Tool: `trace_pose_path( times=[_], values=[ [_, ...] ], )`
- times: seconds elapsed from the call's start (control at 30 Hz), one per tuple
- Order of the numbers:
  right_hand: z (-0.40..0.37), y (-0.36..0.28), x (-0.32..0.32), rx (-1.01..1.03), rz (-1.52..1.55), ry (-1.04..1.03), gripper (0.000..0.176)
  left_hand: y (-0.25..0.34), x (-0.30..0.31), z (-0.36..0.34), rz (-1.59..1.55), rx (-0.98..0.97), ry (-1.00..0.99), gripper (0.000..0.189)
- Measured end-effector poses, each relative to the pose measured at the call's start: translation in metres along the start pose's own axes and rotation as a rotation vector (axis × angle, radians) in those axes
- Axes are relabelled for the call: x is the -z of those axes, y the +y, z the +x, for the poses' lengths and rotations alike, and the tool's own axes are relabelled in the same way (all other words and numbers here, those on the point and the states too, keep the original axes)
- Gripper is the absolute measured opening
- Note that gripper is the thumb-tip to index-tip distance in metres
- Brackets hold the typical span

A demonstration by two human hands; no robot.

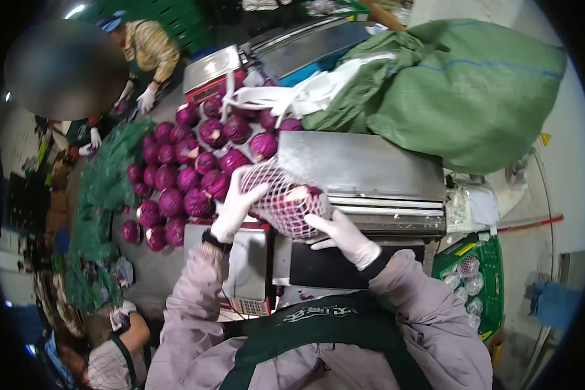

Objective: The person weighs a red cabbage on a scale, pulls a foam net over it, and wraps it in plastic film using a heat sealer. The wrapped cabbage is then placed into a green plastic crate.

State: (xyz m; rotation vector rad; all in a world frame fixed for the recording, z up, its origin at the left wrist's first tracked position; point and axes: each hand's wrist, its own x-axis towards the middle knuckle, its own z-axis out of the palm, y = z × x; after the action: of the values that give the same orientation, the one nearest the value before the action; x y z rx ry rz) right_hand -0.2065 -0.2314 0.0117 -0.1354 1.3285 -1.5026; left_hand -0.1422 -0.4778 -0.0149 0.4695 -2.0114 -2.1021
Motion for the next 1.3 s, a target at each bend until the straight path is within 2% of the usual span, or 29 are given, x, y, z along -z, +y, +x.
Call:
trace_pose_path(
  times=[0.17,0.2,0.27,0.33,0.43,0.5,0.53,0.6,0.67,0.73,0.77,0.8,0.83,0.9,0.93,0.97,1.0,1.03,1.07,1.1,1.13,1.17,1.2,1.23,1.27,1.3],
  values=[
    [-0.025,-0.031,0.082,-0.012,-0.047,0.248,0.056,0.039,-0.111,0.126,-0.053,0.056,-0.534,0.055],
    [-0.026,-0.035,0.093,-0.020,-0.073,0.310,0.060,0.032,-0.131,0.148,0.043,-0.001,-0.581,0.058],
    [-0.019,-0.033,0.123,-0.119,-0.140,0.372,0.064,0.017,-0.161,0.172,-0.025,0.125,-0.643,0.060],
    [-0.009,-0.025,0.146,-0.240,-0.219,0.369,0.067,-0.026,-0.177,0.197,-0.043,0.180,-0.741,0.066],
    [-0.008,-0.021,0.153,-0.307,-0.398,0.255,0.062,-0.025,-0.184,0.191,-0.037,0.179,-0.695,0.076],
    [-0.020,-0.029,0.151,-0.312,-0.445,0.215,0.055,-0.015,-0.179,0.168,0.155,0.100,-0.459,0.073],
    [-0.025,-0.025,0.163,-0.214,-0.471,0.188,0.052,-0.003,-0.170,0.154,0.302,0.074,-0.316,0.069],
    [-0.048,-0.024,0.184,0.057,-0.624,0.189,0.032,0.009,-0.139,0.123,0.461,0.007,-0.327,0.052],
    [-0.072,-0.035,0.203,0.544,-1.273,0.146,0.017,-0.002,-0.099,0.099,0.917,-0.420,-0.685,0.041],
    [-0.080,-0.043,0.218,0.612,-1.689,-0.062,0.029,0.009,-0.087,0.065,1.180,-0.596,-0.948,0.050],
    [-0.076,-0.037,0.225,0.630,-1.784,-0.087,0.034,0.003,-0.081,0.054,1.356,-0.777,-0.988,0.055],
    [-0.067,-0.027,0.231,0.647,-1.878,-0.114,0.040,-0.009,-0.076,0.049,1.362,-0.816,-1.036,0.057],
    [-0.058,-0.021,0.237,0.756,-1.823,-0.180,0.039,-0.022,-0.073,0.047,1.357,-0.822,-1.016,0.051],
    [-0.049,-0.019,0.240,0.768,-1.773,-0.258,0.028,-0.032,-0.080,0.046,1.362,-0.843,-0.984,0.045],
    [-0.048,-0.015,0.245,0.788,-1.741,-0.264,0.023,-0.039,-0.085,0.043,1.303,-0.809,-0.895,0.035],
    [-0.052,-0.009,0.245,0.766,-1.618,-0.134,0.017,-0.049,-0.092,0.039,1.239,-0.774,-0.809,0.026],
    [-0.059,0.000,0.241,0.738,-1.493,-0.008,0.012,-0.054,-0.102,0.034,0.988,-0.749,-0.693,0.009],
    [-0.068,0.010,0.236,0.565,-1.348,0.144,0.011,-0.058,-0.106,0.021,0.883,-0.556,-0.576,0.008],
    [-0.078,0.009,0.230,0.438,-1.224,0.195,0.010,-0.053,-0.108,0.007,0.775,-0.367,-0.460,0.007],
    [-0.092,0.003,0.218,0.203,-1.021,0.073,0.011,-0.053,-0.102,-0.004,0.754,-0.193,-0.442,0.007],
    [-0.110,0.001,0.205,0.144,-0.945,-0.174,0.013,-0.042,-0.096,-0.014,0.636,-0.045,-0.489,0.006],
    [-0.123,0.017,0.201,-0.052,-0.742,-0.353,0.012,-0.015,-0.094,-0.018,0.743,0.025,-0.577,0.005],
    [-0.141,0.012,0.187,-0.087,-0.676,-0.550,0.013,0.018,-0.095,-0.020,0.847,0.094,-0.668,0.005],
    [-0.151,-0.013,0.163,-0.372,-0.533,-0.571,0.017,0.050,-0.097,-0.014,0.667,0.183,-0.736,0.005],
    [-0.153,-0.045,0.148,-0.283,-0.626,-0.624,0.022,0.077,-0.099,-0.005,0.484,0.272,-0.798,0.007],
    [-0.155,-0.080,0.141,-0.130,-0.494,-0.528,0.020,0.092,-0.101,0.004,0.253,0.308,-0.746,0.013]
  ],
)
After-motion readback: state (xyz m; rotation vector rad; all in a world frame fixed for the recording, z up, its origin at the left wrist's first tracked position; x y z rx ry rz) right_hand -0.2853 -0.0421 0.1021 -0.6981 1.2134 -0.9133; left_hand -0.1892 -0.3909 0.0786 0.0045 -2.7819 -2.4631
